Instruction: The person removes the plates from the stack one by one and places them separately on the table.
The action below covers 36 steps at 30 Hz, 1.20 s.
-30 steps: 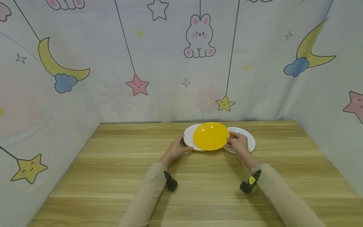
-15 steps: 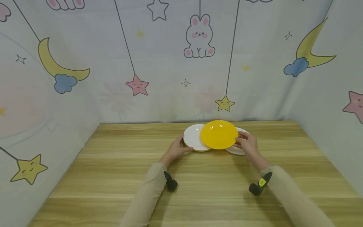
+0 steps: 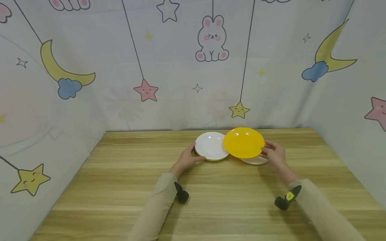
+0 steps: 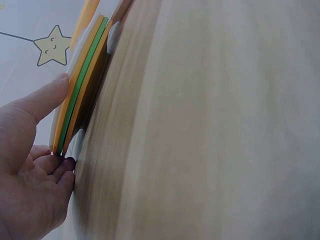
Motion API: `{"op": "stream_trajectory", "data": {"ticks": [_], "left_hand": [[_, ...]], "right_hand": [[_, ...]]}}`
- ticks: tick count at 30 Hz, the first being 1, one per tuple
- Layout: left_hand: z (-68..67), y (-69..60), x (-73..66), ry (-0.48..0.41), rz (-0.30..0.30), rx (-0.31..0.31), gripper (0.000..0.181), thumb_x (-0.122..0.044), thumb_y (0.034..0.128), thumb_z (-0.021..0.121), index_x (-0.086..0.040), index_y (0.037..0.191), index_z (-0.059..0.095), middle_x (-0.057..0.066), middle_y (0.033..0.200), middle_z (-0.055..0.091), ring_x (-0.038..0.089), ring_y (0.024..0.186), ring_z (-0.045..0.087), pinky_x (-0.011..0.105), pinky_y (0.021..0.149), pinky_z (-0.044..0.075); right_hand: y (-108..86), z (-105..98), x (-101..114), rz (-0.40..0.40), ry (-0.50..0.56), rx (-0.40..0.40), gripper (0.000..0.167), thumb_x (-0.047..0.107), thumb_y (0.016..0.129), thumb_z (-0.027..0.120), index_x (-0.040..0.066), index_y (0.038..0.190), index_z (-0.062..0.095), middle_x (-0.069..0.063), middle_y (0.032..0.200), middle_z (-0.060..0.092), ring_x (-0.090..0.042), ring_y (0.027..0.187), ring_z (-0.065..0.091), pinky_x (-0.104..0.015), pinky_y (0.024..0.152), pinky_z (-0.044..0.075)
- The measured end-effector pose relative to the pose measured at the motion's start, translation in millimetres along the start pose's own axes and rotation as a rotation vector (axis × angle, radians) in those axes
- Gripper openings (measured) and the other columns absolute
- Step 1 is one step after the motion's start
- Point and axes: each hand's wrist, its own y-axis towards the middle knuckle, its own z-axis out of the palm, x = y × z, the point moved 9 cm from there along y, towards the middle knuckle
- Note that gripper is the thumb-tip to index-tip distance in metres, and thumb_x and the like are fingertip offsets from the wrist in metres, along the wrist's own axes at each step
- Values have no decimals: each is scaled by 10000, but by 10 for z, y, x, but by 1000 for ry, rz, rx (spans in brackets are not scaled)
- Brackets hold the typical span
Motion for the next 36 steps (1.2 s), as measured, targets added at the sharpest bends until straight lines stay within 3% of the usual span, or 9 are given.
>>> {"op": "stream_trajectory", "data": {"ticks": [17,36], "left_hand": [[-3,3,11,1,-10,-7,927,-329,768,723,-27,1443,164,145,1469,239,263,1354,206,385,1094,225],[1,-8,19,11,-13,-6,919,-343,772,718,-34,1444,173,140,1467,249,257,1354,210,384,1095,224]], "right_hand": [[-14,-465,-57,-8,78,-56,516,-18,894,487,-96,1365,289,39,913,492,-12,663,578,-198,687,537],[-39,-960,-182,37,232,-168,554,-46,875,498,-91,1374,261,72,786,533,-36,601,586,-171,583,531]]}}
